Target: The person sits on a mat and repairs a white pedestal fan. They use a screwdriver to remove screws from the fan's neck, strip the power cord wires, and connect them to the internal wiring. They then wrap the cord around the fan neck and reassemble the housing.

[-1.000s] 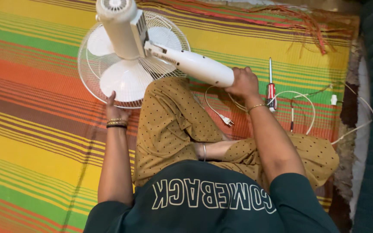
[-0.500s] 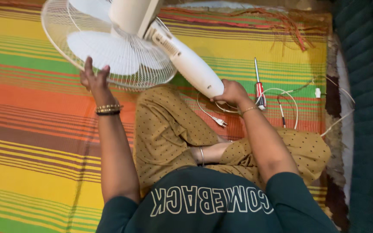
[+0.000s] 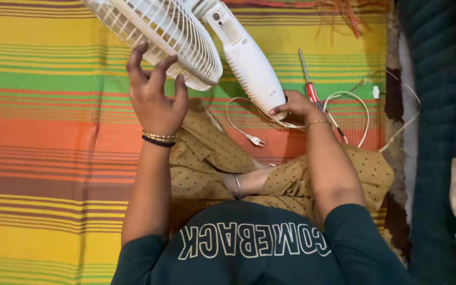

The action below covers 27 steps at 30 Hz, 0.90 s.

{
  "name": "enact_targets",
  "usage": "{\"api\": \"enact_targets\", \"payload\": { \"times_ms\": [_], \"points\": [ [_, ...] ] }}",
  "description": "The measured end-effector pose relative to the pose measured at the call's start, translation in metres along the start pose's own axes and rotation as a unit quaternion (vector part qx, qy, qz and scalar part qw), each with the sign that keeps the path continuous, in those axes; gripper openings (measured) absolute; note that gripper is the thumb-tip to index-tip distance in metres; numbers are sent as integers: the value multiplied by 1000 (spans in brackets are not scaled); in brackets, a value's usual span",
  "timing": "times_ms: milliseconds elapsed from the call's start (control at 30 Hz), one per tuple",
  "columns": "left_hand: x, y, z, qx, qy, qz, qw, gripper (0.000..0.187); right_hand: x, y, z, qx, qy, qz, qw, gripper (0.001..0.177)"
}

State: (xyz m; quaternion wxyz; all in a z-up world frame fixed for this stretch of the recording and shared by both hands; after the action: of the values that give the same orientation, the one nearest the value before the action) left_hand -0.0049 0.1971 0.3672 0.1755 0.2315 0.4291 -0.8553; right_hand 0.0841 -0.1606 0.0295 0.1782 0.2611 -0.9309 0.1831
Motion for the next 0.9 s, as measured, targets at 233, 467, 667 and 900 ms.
{"api": "enact_targets", "payload": {
  "times_ms": [233, 467, 667, 900],
  "points": [
    [-25, 26, 1, -23, 26, 29, 999, 31, -8, -4, 13, -26, 39, -5, 999, 88],
    [-37, 46, 8, -51, 62, 93, 992, 41, 18, -53, -33, 152, 44, 102, 982, 80],
    [-61, 75, 12, -48, 27, 65, 996, 43, 68, -52, -26, 340, 228, 60, 911, 58],
    [-101, 126, 25, -106, 101, 147, 978, 41, 51, -9, 12, 491, 218, 57, 841, 36]
  ]
}}
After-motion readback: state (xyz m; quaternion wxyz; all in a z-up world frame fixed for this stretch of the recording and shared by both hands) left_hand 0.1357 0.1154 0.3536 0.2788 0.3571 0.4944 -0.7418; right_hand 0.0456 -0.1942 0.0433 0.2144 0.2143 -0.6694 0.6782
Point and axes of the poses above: each hand's wrist, its own x-axis away from the middle knuckle, its own y-axis out of the palm, z = x × y, the point moved 8 cm from there along -x, towards the middle knuckle, and after that the axes turned 3 degrees about -y, right-handed, at the moved point
